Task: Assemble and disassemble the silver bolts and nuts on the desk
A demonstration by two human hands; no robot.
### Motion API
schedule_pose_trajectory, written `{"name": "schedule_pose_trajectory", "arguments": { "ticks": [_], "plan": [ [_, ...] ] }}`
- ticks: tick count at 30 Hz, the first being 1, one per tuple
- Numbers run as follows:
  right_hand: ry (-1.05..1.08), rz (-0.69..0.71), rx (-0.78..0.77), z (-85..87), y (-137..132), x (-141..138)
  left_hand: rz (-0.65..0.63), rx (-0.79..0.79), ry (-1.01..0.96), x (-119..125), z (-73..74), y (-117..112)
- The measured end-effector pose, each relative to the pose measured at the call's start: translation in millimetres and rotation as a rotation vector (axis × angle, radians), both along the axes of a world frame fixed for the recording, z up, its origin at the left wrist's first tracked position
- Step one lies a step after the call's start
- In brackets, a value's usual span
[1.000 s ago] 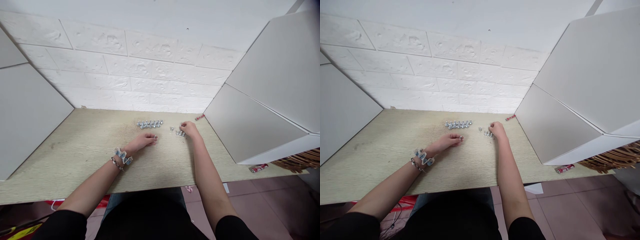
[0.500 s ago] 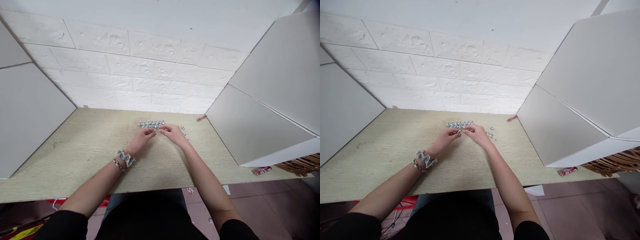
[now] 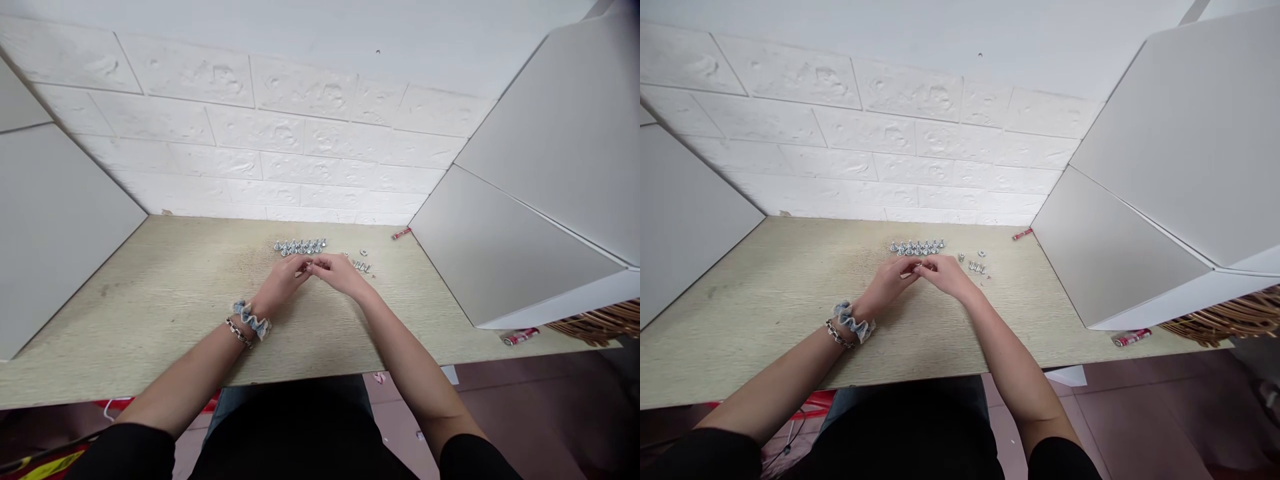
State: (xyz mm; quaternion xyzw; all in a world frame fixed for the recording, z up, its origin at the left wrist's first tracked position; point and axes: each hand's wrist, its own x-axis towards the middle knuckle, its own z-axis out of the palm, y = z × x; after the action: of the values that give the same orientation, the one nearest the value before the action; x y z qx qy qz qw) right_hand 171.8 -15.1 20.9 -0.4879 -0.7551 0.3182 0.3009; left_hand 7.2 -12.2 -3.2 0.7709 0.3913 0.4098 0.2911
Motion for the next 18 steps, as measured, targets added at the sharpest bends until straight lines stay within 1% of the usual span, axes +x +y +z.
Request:
{"name": "schedule_pose_trajectory", "arguments": {
  "ticks": [3, 5, 8, 11, 12, 14, 16, 18],
  "plan": [
    [-0.032, -0.012, 0.024, 2.5, 1, 4, -0.048, 0.033, 0.035, 0, 1.5, -2],
    [-0.031, -0.077, 0.038, 6.3, 5, 16, -0.071, 0.038, 0.056, 1, 1.6, -2],
    [-0.079, -0.299, 0.102, 12.6, 13, 49, -0.071, 0.054, 0.090, 1, 0.8, -2],
    [-0.282, -0.548, 0.117, 15.5, 18, 89, -0.107, 0.057, 0.139, 1, -0.7, -2],
    [-0.362, -0.591, 0.079, 15.2, 18, 101, -0.125, 0.052, 0.165, 1, -1.3, -2],
    [-0.498, -0.618, -0.093, 13.8, 19, 116, -0.148, 0.056, 0.229, 1, -2.0, -2],
    [-0.589, -0.581, -0.292, 12.6, 19, 122, -0.163, 0.072, 0.308, 2, -1.6, -3],
    [-0.654, -0.521, -0.424, 12.8, 19, 121, -0.179, 0.084, 0.384, 2, 0.0, -4]
  ]
}}
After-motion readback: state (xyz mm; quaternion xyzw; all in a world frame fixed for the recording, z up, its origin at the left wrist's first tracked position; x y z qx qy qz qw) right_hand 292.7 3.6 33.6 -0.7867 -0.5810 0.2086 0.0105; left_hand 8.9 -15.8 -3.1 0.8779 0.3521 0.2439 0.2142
